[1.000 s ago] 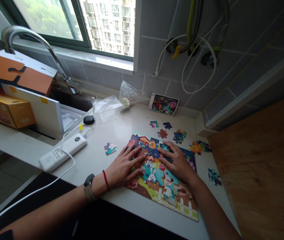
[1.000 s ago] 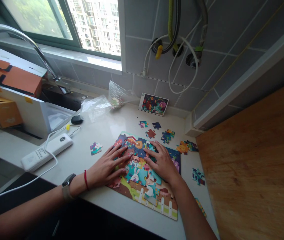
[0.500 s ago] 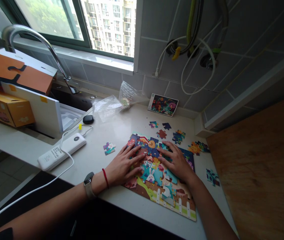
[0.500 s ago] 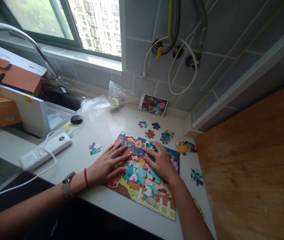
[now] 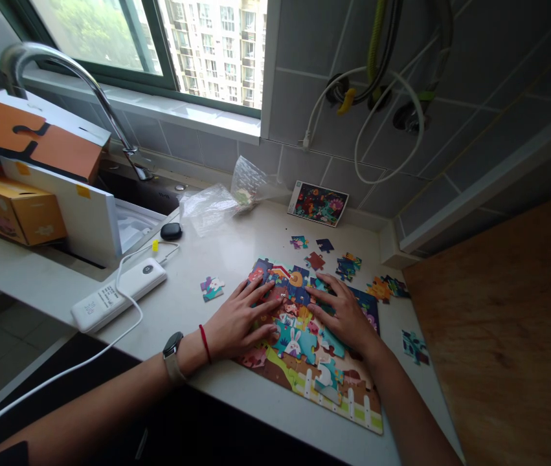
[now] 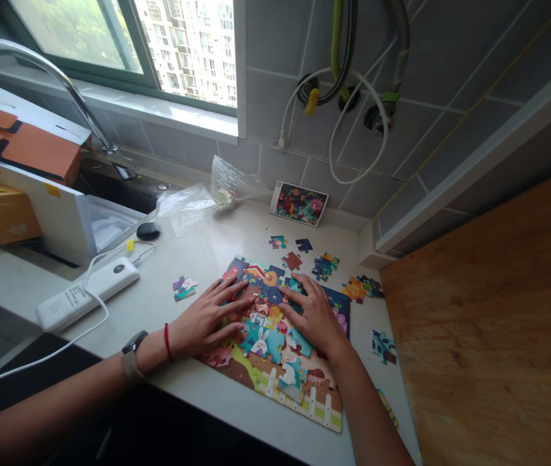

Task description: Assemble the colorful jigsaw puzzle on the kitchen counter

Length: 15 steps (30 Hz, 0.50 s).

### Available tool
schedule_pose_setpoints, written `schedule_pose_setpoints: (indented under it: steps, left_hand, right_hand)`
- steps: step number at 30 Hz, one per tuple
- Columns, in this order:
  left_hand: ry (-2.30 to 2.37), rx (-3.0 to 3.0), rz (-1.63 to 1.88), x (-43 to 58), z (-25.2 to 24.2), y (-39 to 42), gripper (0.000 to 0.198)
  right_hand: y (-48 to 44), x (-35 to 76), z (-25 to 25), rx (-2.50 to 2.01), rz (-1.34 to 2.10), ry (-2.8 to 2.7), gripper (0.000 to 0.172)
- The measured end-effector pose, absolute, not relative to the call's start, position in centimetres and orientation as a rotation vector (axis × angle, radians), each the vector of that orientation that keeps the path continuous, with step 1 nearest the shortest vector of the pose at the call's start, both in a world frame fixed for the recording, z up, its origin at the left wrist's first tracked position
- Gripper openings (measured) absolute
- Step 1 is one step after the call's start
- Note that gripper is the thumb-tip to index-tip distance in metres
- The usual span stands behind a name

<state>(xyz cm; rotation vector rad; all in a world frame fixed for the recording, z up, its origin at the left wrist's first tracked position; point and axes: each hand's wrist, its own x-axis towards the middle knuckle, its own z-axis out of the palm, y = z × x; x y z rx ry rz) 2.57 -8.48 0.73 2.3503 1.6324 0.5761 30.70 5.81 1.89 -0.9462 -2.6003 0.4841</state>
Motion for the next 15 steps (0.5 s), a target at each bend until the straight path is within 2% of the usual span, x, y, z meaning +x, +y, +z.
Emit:
schedule_pose_setpoints:
  steps: [6, 15]
  left_hand:
    - [1.650, 2.368, 0.578, 2.87, 0.57, -9.09, 0.063]
    - [1.663, 2.374, 0.527, 2.88, 0.74, -9.46, 0.063]
  right_hand:
    - [5.66, 30.72, 1.67, -0.937, 0.472, -2.596, 0.036]
    - [5.52, 30.90, 1.55, -0.912, 0.484, -2.584, 0.035]
